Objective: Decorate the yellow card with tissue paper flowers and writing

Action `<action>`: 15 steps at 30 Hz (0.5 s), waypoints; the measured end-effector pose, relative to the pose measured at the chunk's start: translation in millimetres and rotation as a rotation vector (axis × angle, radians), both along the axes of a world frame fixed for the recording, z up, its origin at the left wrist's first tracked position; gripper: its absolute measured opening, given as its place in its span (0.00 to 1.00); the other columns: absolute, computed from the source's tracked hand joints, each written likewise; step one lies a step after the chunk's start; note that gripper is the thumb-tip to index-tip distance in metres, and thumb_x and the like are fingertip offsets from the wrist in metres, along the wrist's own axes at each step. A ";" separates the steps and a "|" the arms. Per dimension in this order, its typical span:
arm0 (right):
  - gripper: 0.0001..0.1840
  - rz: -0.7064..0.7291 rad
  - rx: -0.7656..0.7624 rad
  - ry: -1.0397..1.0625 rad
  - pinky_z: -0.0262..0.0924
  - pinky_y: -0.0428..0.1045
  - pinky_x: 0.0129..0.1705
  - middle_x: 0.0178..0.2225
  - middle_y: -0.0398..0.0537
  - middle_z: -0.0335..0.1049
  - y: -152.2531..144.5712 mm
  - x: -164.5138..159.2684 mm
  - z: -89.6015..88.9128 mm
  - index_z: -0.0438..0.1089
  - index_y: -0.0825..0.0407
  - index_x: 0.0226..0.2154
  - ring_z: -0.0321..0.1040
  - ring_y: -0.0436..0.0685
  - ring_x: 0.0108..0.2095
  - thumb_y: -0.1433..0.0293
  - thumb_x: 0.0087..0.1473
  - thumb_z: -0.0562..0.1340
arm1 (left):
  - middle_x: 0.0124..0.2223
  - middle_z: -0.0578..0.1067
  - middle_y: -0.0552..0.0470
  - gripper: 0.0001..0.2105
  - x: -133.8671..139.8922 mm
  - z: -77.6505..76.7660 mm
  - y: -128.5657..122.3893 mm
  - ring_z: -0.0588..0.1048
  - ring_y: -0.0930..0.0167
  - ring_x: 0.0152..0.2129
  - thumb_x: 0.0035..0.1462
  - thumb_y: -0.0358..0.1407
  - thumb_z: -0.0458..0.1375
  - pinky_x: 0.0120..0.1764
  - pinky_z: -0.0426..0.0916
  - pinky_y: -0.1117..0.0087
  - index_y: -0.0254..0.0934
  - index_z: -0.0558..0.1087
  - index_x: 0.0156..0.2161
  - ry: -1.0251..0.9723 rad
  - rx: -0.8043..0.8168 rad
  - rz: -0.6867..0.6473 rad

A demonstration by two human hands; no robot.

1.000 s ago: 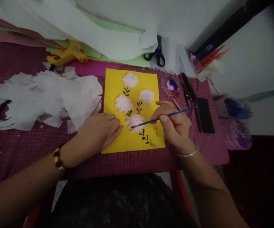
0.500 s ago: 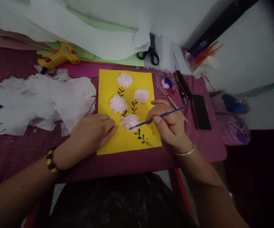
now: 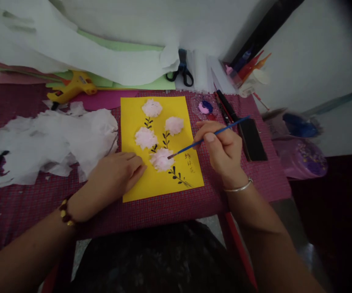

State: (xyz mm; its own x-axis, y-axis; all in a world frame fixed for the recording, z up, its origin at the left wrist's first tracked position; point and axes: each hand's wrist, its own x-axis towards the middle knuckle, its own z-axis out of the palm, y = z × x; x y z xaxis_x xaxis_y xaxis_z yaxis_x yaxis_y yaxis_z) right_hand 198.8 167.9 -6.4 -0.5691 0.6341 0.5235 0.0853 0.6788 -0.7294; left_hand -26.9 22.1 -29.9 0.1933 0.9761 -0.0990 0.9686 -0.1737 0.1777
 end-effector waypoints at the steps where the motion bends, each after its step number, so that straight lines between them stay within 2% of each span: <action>1: 0.15 -0.017 0.002 -0.003 0.65 0.57 0.46 0.24 0.41 0.68 2.4 0.8 -0.2 0.69 0.47 0.29 0.68 0.54 0.29 0.61 0.63 0.54 | 0.29 0.72 0.48 0.14 0.3 0.8 0.3 0.70 0.67 0.27 0.65 0.39 0.46 0.30 0.57 0.66 0.36 0.68 0.30 0.010 -0.017 -0.001; 7: 0.16 0.026 0.060 -0.019 0.63 0.56 0.44 0.24 0.42 0.66 8.4 0.1 -2.9 0.67 0.48 0.27 0.67 0.54 0.30 0.60 0.63 0.53 | 0.30 0.73 0.49 0.13 2.6 6.5 3.8 0.72 0.67 0.28 0.65 0.39 0.46 0.30 0.58 0.67 0.36 0.67 0.32 0.035 -0.111 0.008; 15: 0.18 0.132 0.081 -0.069 0.62 0.53 0.42 0.23 0.40 0.64 1.7 -6.2 -2.5 0.61 0.48 0.25 0.64 0.51 0.28 0.59 0.63 0.51 | 0.28 0.74 0.50 0.13 2.8 5.2 3.7 0.71 0.70 0.24 0.64 0.38 0.47 0.27 0.58 0.68 0.37 0.67 0.30 0.063 -0.032 -0.009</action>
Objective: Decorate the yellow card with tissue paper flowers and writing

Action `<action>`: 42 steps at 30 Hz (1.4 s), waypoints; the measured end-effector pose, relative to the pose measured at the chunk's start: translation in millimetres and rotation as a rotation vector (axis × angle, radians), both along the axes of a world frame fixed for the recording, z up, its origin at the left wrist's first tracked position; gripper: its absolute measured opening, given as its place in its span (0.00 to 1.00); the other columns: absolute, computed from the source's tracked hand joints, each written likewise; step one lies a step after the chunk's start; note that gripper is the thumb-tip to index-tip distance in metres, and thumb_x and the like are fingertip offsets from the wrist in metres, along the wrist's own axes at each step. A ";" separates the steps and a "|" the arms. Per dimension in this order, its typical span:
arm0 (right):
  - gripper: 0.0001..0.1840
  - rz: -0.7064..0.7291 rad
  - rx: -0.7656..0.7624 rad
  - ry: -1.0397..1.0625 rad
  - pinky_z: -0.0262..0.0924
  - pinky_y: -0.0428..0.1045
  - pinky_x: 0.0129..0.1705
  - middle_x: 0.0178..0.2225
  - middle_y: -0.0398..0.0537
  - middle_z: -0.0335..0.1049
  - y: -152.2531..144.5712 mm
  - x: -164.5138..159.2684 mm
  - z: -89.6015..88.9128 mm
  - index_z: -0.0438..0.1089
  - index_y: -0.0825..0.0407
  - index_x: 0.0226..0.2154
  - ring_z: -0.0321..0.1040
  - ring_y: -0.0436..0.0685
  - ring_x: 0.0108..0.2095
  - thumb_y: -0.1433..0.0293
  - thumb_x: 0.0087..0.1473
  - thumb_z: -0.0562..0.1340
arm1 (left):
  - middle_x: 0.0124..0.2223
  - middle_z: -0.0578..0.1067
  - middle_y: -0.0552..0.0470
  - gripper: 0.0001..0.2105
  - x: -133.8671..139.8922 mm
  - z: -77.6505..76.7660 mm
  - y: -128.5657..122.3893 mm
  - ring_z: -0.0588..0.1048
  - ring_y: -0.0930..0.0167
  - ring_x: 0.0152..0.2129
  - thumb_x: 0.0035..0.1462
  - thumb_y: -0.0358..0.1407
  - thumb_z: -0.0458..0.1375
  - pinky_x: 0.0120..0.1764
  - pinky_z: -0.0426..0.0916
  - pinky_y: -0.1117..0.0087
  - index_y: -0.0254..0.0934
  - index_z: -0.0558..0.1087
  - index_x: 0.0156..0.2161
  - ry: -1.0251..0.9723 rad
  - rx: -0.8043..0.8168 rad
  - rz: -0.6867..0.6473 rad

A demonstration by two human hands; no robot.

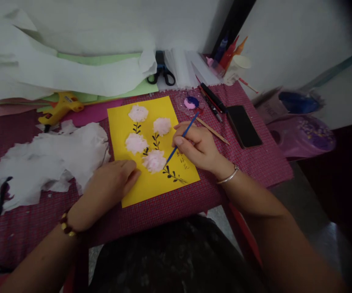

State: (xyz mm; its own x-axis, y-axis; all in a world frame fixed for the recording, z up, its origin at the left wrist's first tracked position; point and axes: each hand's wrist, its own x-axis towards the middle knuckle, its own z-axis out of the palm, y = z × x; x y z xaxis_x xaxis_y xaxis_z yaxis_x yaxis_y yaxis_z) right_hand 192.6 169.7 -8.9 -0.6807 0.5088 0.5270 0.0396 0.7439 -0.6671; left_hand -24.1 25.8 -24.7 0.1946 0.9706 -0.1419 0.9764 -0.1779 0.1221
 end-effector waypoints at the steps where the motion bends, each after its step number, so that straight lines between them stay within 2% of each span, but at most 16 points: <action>1: 0.17 0.003 -0.002 0.002 0.61 0.53 0.42 0.23 0.40 0.64 -0.8 -0.6 -0.3 0.61 0.48 0.25 0.64 0.51 0.28 0.59 0.63 0.51 | 0.28 0.74 0.50 0.13 0.5 0.8 0.1 0.71 0.70 0.24 0.64 0.38 0.47 0.27 0.58 0.68 0.37 0.66 0.30 0.004 0.005 -0.002; 6: 0.15 -0.005 0.011 -0.012 0.59 0.51 0.38 0.26 0.43 0.66 -3.1 -4.8 -5.9 0.60 0.49 0.25 0.64 0.51 0.29 0.62 0.63 0.52 | 0.28 0.73 0.49 0.13 3.8 6.3 1.9 0.71 0.70 0.25 0.64 0.38 0.46 0.28 0.59 0.68 0.36 0.66 0.30 0.018 -0.044 0.016; 10: 0.16 -0.026 -0.026 -0.056 0.58 0.51 0.36 0.24 0.42 0.64 -3.1 -7.0 -9.7 0.61 0.49 0.25 0.62 0.51 0.27 0.62 0.63 0.52 | 0.28 0.73 0.49 0.13 3.8 6.3 2.2 0.70 0.71 0.24 0.64 0.38 0.47 0.27 0.59 0.68 0.37 0.65 0.30 0.019 -0.032 0.015; 17: 0.15 -0.075 -0.123 0.069 0.59 0.50 0.38 0.23 0.39 0.64 -1.3 -0.4 -1.1 0.65 0.50 0.28 0.63 0.50 0.28 0.62 0.64 0.52 | 0.29 0.73 0.49 0.13 1.5 3.3 1.2 0.70 0.70 0.26 0.65 0.39 0.46 0.29 0.59 0.68 0.37 0.65 0.30 -0.013 -0.072 0.026; 21: 0.16 -0.090 -0.107 0.058 0.58 0.50 0.38 0.22 0.39 0.62 -0.9 0.3 -0.2 0.64 0.50 0.27 0.62 0.50 0.26 0.62 0.63 0.53 | 0.30 0.73 0.49 0.13 1.9 2.0 1.9 0.70 0.69 0.27 0.64 0.39 0.46 0.30 0.58 0.67 0.37 0.66 0.31 -0.007 -0.116 0.065; 25: 0.17 -0.042 -0.061 -0.003 0.56 0.49 0.34 0.23 0.41 0.62 -2.4 -3.6 -4.5 0.62 0.50 0.25 0.60 0.50 0.26 0.62 0.63 0.52 | 0.31 0.73 0.48 0.13 2.6 1.7 2.1 0.70 0.68 0.28 0.65 0.40 0.45 0.31 0.58 0.66 0.37 0.65 0.31 -0.006 -0.141 0.086; 31: 0.16 -0.042 -0.015 0.011 0.57 0.50 0.36 0.24 0.42 0.64 -2.6 -4.0 -4.8 0.63 0.50 0.25 0.62 0.51 0.28 0.63 0.63 0.53 | 0.32 0.73 0.48 0.14 2.4 1.5 2.5 0.70 0.67 0.28 0.65 0.40 0.44 0.32 0.58 0.65 0.38 0.65 0.31 -0.004 -0.152 0.076; 34: 0.16 -0.153 -0.064 0.113 0.60 0.50 0.34 0.25 0.41 0.65 9.2 4.3 -0.2 0.66 0.49 0.27 0.65 0.51 0.28 0.61 0.64 0.53 | 0.31 0.73 0.49 0.13 1.3 0.4 2.3 0.70 0.67 0.28 0.65 0.40 0.44 0.32 0.57 0.65 0.38 0.64 0.31 -0.019 -0.156 0.080; 37: 0.14 -0.387 -0.098 0.296 0.61 0.49 0.30 0.26 0.41 0.67 36.7 19.0 2.3 0.68 0.48 0.33 0.67 0.50 0.25 0.60 0.64 0.53 | 0.29 0.72 0.49 0.14 -0.2 -1.4 2.1 0.70 0.67 0.27 0.65 0.41 0.44 0.31 0.57 0.65 0.38 0.63 0.30 -0.044 -0.177 0.088; 39: 0.13 -0.553 -0.057 0.405 0.63 0.49 0.30 0.27 0.41 0.69 60.2 30.7 0.4 0.68 0.47 0.34 0.69 0.50 0.25 0.59 0.64 0.53 | 0.29 0.71 0.49 0.14 -0.7 -1.9 2.5 0.69 0.66 0.26 0.65 0.41 0.44 0.31 0.57 0.65 0.38 0.63 0.30 -0.056 -0.184 0.090; 42: 0.15 -0.699 0.025 0.335 0.64 0.51 0.32 0.26 0.42 0.70 90.7 45.2 -9.5 0.68 0.47 0.33 0.71 0.52 0.27 0.56 0.63 0.53 | 0.30 0.72 0.48 0.14 -0.4 -0.7 3.1 0.69 0.66 0.26 0.65 0.41 0.44 0.31 0.57 0.65 0.38 0.63 0.30 -0.056 -0.193 0.099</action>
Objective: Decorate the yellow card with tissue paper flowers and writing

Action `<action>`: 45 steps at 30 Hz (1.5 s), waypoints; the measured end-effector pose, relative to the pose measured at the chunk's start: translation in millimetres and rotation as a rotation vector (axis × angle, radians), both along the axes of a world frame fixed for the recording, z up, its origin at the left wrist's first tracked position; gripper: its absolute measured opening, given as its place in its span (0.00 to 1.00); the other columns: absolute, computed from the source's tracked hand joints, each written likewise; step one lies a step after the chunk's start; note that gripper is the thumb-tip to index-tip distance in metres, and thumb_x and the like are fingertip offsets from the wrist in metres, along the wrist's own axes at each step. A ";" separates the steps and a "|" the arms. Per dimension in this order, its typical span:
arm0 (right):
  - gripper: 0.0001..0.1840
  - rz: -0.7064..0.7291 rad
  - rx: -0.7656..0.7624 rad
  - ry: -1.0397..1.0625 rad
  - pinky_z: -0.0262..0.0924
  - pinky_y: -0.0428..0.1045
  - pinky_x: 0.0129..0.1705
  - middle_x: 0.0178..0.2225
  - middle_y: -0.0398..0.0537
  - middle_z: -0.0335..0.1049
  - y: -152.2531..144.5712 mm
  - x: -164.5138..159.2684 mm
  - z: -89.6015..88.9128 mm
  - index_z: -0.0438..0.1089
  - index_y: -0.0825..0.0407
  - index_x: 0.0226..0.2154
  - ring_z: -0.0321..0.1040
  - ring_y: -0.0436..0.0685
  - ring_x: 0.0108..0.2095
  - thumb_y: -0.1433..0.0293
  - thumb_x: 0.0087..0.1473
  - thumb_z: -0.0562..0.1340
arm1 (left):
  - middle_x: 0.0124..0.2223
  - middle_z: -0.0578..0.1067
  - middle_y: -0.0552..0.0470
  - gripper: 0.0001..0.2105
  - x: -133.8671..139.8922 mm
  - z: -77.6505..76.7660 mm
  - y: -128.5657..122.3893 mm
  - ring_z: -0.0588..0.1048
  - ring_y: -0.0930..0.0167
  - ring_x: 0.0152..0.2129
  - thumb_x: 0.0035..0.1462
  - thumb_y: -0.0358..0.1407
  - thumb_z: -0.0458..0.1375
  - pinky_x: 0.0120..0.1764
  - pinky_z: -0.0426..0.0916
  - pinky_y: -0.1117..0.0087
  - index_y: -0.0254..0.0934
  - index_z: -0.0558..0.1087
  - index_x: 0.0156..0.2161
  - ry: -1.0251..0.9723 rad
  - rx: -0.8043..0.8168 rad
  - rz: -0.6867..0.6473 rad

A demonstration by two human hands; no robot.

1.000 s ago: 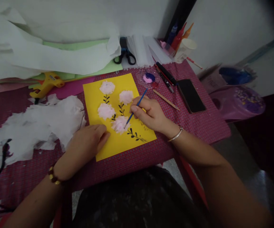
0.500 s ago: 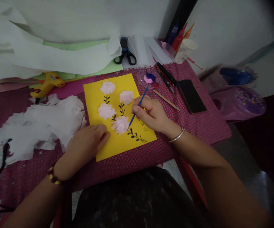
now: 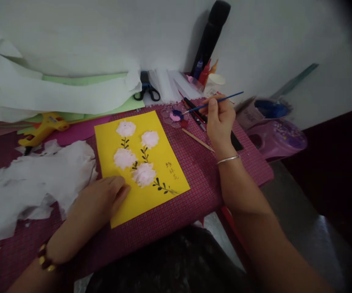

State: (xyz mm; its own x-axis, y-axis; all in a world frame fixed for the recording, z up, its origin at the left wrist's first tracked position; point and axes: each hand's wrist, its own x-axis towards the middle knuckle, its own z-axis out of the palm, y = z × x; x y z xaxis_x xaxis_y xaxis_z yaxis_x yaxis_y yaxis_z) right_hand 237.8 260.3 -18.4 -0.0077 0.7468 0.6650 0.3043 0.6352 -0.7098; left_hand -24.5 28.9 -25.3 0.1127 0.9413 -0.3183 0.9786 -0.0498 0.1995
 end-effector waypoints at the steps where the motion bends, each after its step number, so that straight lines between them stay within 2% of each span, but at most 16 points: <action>1: 0.16 -0.026 -0.005 -0.038 0.65 0.51 0.33 0.26 0.42 0.70 6.9 2.8 -4.8 0.68 0.47 0.34 0.71 0.52 0.27 0.56 0.63 0.52 | 0.30 0.72 0.48 0.14 0.3 0.6 0.1 0.69 0.66 0.26 0.64 0.41 0.44 0.31 0.57 0.65 0.38 0.63 0.30 0.003 -0.003 0.003; 7: 0.18 -0.017 -0.093 -0.189 0.65 0.51 0.34 0.27 0.44 0.73 22.1 2.5 -32.8 0.68 0.49 0.38 0.72 0.53 0.30 0.56 0.64 0.50 | 0.29 0.72 0.48 0.14 0.3 0.7 0.0 0.70 0.66 0.27 0.64 0.41 0.44 0.31 0.57 0.65 0.38 0.63 0.30 0.006 -0.002 0.007; 12: 0.17 -0.019 -0.118 -0.183 0.64 0.51 0.34 0.27 0.44 0.72 30.5 2.2 -41.6 0.68 0.48 0.35 0.71 0.53 0.28 0.55 0.63 0.51 | 0.30 0.72 0.48 0.14 1.2 2.0 -0.9 0.70 0.66 0.27 0.64 0.41 0.44 0.31 0.57 0.65 0.38 0.63 0.30 0.027 0.009 0.005; 14: 0.17 -0.016 -0.120 -0.157 0.64 0.51 0.33 0.26 0.44 0.71 30.3 1.7 -37.5 0.68 0.47 0.34 0.71 0.54 0.28 0.55 0.63 0.51 | 0.30 0.72 0.48 0.13 2.3 2.8 -0.8 0.70 0.66 0.27 0.64 0.41 0.45 0.31 0.57 0.65 0.38 0.64 0.30 0.033 0.013 0.005; 17: 0.17 0.022 -0.117 -0.048 0.65 0.52 0.32 0.26 0.44 0.70 17.0 -4.3 -22.3 0.67 0.45 0.34 0.71 0.54 0.27 0.56 0.64 0.50 | 0.31 0.73 0.48 0.13 3.5 2.7 0.3 0.70 0.66 0.28 0.64 0.40 0.45 0.31 0.57 0.65 0.38 0.65 0.31 0.030 0.017 0.007; 19: 0.15 0.116 -0.123 0.058 0.65 0.51 0.30 0.25 0.43 0.70 -3.1 -11.8 -9.2 0.67 0.46 0.31 0.69 0.52 0.24 0.59 0.64 0.52 | 0.31 0.73 0.48 0.14 3.7 2.3 0.9 0.71 0.67 0.28 0.64 0.40 0.44 0.31 0.57 0.65 0.38 0.66 0.31 0.026 0.012 0.002; 21: 0.14 0.280 -0.133 0.097 0.64 0.49 0.27 0.24 0.41 0.68 -29.6 -20.1 2.7 0.68 0.46 0.29 0.68 0.51 0.23 0.60 0.63 0.54 | 0.31 0.73 0.49 0.14 3.5 2.0 1.1 0.71 0.67 0.28 0.64 0.40 0.45 0.31 0.57 0.65 0.38 0.66 0.31 0.027 0.013 -0.003; 25: 0.17 0.521 -0.169 -0.080 0.64 0.49 0.30 0.25 0.40 0.69 -79.1 -31.4 15.9 0.70 0.46 0.28 0.68 0.49 0.24 0.57 0.62 0.55 | 0.31 0.73 0.49 0.13 3.5 1.8 0.6 0.71 0.67 0.29 0.63 0.41 0.46 0.31 0.56 0.66 0.37 0.67 0.31 0.039 0.036 -0.015; 28: 0.17 0.621 -0.135 -0.232 0.65 0.51 0.35 0.23 0.40 0.69 -96.7 -34.6 16.9 0.70 0.46 0.27 0.69 0.51 0.26 0.57 0.62 0.55 | 0.31 0.74 0.48 0.14 3.8 1.6 0.2 0.71 0.67 0.28 0.63 0.41 0.46 0.30 0.56 0.66 0.37 0.68 0.31 0.056 0.054 -0.019; 31: 0.16 0.658 -0.043 -0.300 0.64 0.52 0.37 0.25 0.42 0.70 -100.4 -36.2 14.5 0.69 0.47 0.27 0.70 0.53 0.29 0.60 0.62 0.55 | 0.31 0.74 0.48 0.14 4.0 1.5 0.1 0.70 0.67 0.27 0.63 0.40 0.46 0.29 0.55 0.66 0.37 0.68 0.31 0.070 0.048 -0.008; 33: 0.15 0.662 -0.036 -0.319 0.64 0.51 0.36 0.26 0.43 0.71 -100.3 -37.4 12.6 0.69 0.48 0.27 0.70 0.52 0.30 0.62 0.63 0.55 | 0.31 0.74 0.48 0.14 4.0 1.5 0.2 0.70 0.67 0.27 0.63 0.40 0.46 0.29 0.55 0.66 0.37 0.68 0.31 0.065 0.043 -0.006; 39: 0.17 0.686 -0.160 -0.364 0.64 0.52 0.36 0.25 0.43 0.70 -99.0 -42.3 6.2 0.69 0.48 0.29 0.70 0.54 0.31 0.56 0.61 0.56 | 0.30 0.72 0.47 0.15 3.5 0.4 -0.9 0.70 0.65 0.28 0.63 0.41 0.46 0.30 0.55 0.65 0.36 0.70 0.32 0.059 0.040 0.012; 45: 0.20 0.615 -0.209 -0.252 0.65 0.52 0.34 0.26 0.43 0.70 -101.3 -40.3 6.7 0.71 0.47 0.29 0.71 0.53 0.29 0.52 0.61 0.53 | 0.31 0.71 0.47 0.15 2.7 -2.2 -2.7 0.69 0.65 0.29 0.63 0.42 0.46 0.32 0.56 0.66 0.36 0.69 0.33 0.073 0.053 0.005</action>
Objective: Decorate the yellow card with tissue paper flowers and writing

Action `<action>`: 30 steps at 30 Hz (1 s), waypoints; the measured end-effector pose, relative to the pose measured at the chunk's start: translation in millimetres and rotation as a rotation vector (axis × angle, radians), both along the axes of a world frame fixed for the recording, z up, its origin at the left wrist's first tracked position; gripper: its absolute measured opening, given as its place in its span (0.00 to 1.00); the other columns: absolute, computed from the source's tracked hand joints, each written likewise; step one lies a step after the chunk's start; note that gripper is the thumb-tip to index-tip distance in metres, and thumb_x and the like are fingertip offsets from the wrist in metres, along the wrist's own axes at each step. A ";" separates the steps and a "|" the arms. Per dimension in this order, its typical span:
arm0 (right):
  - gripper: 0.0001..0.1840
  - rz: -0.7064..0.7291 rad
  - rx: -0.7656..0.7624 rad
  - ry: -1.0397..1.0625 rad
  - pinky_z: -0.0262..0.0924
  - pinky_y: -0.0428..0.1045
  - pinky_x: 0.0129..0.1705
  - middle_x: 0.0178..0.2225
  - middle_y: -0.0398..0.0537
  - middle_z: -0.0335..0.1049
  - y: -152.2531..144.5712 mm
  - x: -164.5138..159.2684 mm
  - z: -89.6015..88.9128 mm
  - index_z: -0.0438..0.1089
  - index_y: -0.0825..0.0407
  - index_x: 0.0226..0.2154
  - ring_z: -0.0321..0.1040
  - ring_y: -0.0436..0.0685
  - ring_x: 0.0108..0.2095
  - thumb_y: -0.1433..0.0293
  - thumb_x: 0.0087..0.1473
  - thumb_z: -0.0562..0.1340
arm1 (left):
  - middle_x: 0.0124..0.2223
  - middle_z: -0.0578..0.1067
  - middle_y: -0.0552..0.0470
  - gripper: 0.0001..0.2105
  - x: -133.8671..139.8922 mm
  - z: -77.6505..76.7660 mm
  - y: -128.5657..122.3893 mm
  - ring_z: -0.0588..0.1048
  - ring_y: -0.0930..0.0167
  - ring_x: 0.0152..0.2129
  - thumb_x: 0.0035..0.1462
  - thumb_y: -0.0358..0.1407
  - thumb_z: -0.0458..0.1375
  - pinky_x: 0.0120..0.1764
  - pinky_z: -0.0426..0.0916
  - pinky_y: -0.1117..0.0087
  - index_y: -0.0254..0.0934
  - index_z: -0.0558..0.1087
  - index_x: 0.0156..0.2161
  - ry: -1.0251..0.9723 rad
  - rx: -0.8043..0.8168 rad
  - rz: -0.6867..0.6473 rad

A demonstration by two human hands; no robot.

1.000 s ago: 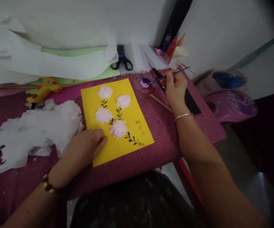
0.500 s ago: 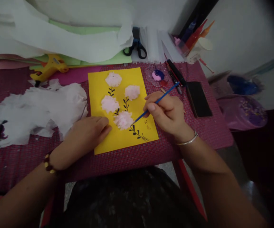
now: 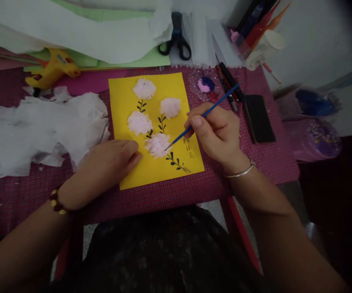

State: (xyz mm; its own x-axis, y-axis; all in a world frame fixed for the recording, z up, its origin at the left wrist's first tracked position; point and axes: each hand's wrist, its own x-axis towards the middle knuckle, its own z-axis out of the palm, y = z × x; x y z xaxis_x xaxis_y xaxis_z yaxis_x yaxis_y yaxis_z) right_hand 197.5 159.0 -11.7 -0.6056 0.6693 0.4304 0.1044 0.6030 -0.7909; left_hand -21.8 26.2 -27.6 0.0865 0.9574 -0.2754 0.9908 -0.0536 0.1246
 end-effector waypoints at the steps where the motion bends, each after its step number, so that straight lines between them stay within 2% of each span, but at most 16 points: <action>1: 0.20 -0.006 0.006 0.012 0.66 0.52 0.33 0.27 0.43 0.70 -0.4 1.0 1.1 0.71 0.47 0.29 0.70 0.53 0.29 0.53 0.62 0.53 | 0.31 0.71 0.47 0.15 -0.1 -0.2 0.1 0.69 0.65 0.29 0.63 0.42 0.45 0.32 0.56 0.65 0.36 0.69 0.33 0.005 -0.001 -0.002; 8: 0.15 -0.030 0.138 0.076 0.64 0.51 0.29 0.28 0.42 0.70 11.9 6.7 6.2 0.70 0.47 0.30 0.68 0.50 0.24 0.59 0.64 0.54 | 0.31 0.71 0.47 0.13 -1.5 0.0 1.6 0.68 0.65 0.28 0.62 0.42 0.47 0.30 0.54 0.65 0.37 0.67 0.31 -0.035 -0.013 0.011; 11: 0.16 -0.034 0.169 0.052 0.65 0.52 0.33 0.26 0.42 0.68 15.2 7.5 5.0 0.69 0.47 0.30 0.68 0.51 0.26 0.60 0.64 0.53 | 0.30 0.71 0.48 0.13 -1.4 0.3 1.9 0.68 0.67 0.26 0.63 0.42 0.47 0.29 0.54 0.66 0.37 0.66 0.30 0.002 -0.013 -0.004; 17: 0.18 -0.073 0.080 -0.048 0.65 0.54 0.38 0.27 0.43 0.67 8.0 4.2 0.8 0.69 0.46 0.30 0.69 0.55 0.31 0.54 0.62 0.53 | 0.28 0.71 0.49 0.14 -1.5 0.5 2.3 0.69 0.67 0.26 0.63 0.42 0.47 0.28 0.54 0.65 0.38 0.65 0.29 0.018 0.007 -0.024; 23: 0.18 0.012 0.076 -0.056 0.65 0.54 0.39 0.26 0.43 0.69 9.4 -0.2 -2.0 0.70 0.47 0.30 0.70 0.54 0.32 0.54 0.62 0.54 | 0.30 0.73 0.49 0.13 -0.3 3.4 2.3 0.70 0.65 0.28 0.63 0.41 0.46 0.30 0.56 0.65 0.38 0.68 0.32 -0.023 -0.014 -0.012; 27: 0.16 -0.087 0.103 0.118 0.64 0.50 0.32 0.30 0.42 0.70 22.2 5.6 3.9 0.70 0.47 0.32 0.70 0.51 0.29 0.58 0.64 0.53 | 0.30 0.73 0.48 0.14 -0.6 3.9 1.3 0.70 0.65 0.28 0.63 0.40 0.45 0.31 0.57 0.64 0.38 0.68 0.31 -0.048 -0.025 -0.014; 30: 0.12 -0.276 0.119 0.272 0.64 0.49 0.29 0.31 0.42 0.69 47.8 15.7 4.3 0.69 0.47 0.32 0.70 0.50 0.27 0.61 0.63 0.55 | 0.30 0.73 0.48 0.13 -3.5 0.8 0.1 0.70 0.65 0.27 0.63 0.41 0.46 0.31 0.57 0.63 0.38 0.67 0.30 -0.078 -0.015 -0.013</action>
